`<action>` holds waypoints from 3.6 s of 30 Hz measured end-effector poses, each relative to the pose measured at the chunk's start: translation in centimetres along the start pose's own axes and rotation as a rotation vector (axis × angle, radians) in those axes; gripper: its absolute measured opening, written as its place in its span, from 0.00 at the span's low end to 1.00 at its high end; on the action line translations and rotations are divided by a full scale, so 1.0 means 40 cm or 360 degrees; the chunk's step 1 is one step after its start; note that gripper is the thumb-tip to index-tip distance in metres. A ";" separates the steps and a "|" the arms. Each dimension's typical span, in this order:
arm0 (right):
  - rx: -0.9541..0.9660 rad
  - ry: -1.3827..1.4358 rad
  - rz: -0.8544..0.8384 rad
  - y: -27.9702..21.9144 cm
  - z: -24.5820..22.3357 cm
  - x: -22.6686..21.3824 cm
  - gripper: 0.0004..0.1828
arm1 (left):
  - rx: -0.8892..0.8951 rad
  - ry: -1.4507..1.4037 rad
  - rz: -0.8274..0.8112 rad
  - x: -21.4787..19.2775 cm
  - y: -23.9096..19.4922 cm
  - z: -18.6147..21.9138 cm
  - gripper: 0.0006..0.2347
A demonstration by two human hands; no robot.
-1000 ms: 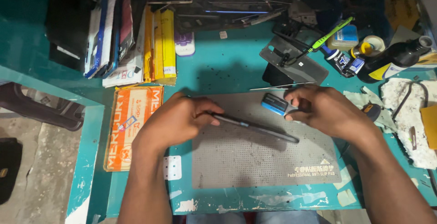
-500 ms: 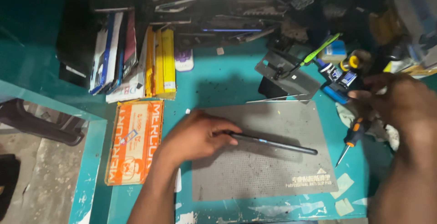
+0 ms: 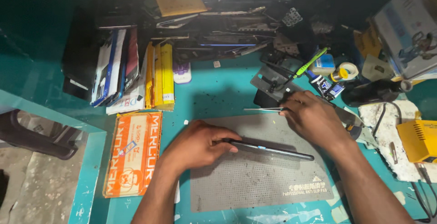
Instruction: The person uses a metal prying tool to separate the back cover of a smartphone from its frame. After prying around the edges, the back cover is removed, exposing the internal components including the battery and camera module. The person then uses a screwdriver to remove screws from the internal assembly.
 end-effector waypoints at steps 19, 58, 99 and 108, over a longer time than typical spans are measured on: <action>0.0687 -0.0197 0.0718 -0.041 0.159 -0.035 0.14 | 0.0025 -0.0001 -0.0012 0.007 0.006 -0.010 0.10; -0.0346 0.0093 -0.0317 -0.110 -0.036 0.019 0.21 | 0.0265 0.0082 -0.0089 0.013 -0.031 -0.001 0.07; -0.0430 0.0563 -0.0079 -0.051 -0.111 -0.038 0.18 | 0.0261 -0.0139 0.0128 0.063 -0.036 -0.090 0.11; -0.0435 0.0571 -0.0075 -0.045 -0.098 -0.021 0.18 | 0.0138 -0.0458 0.0227 0.098 -0.051 -0.117 0.12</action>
Point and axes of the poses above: each hand's wrist, its own y-axis towards the middle knuckle, its own x-axis out of the palm, z = x × y, the point moved 2 cm from there along y, towards the middle knuckle, and after that the axes turned 2 degrees about y, right-handed, at the moved point
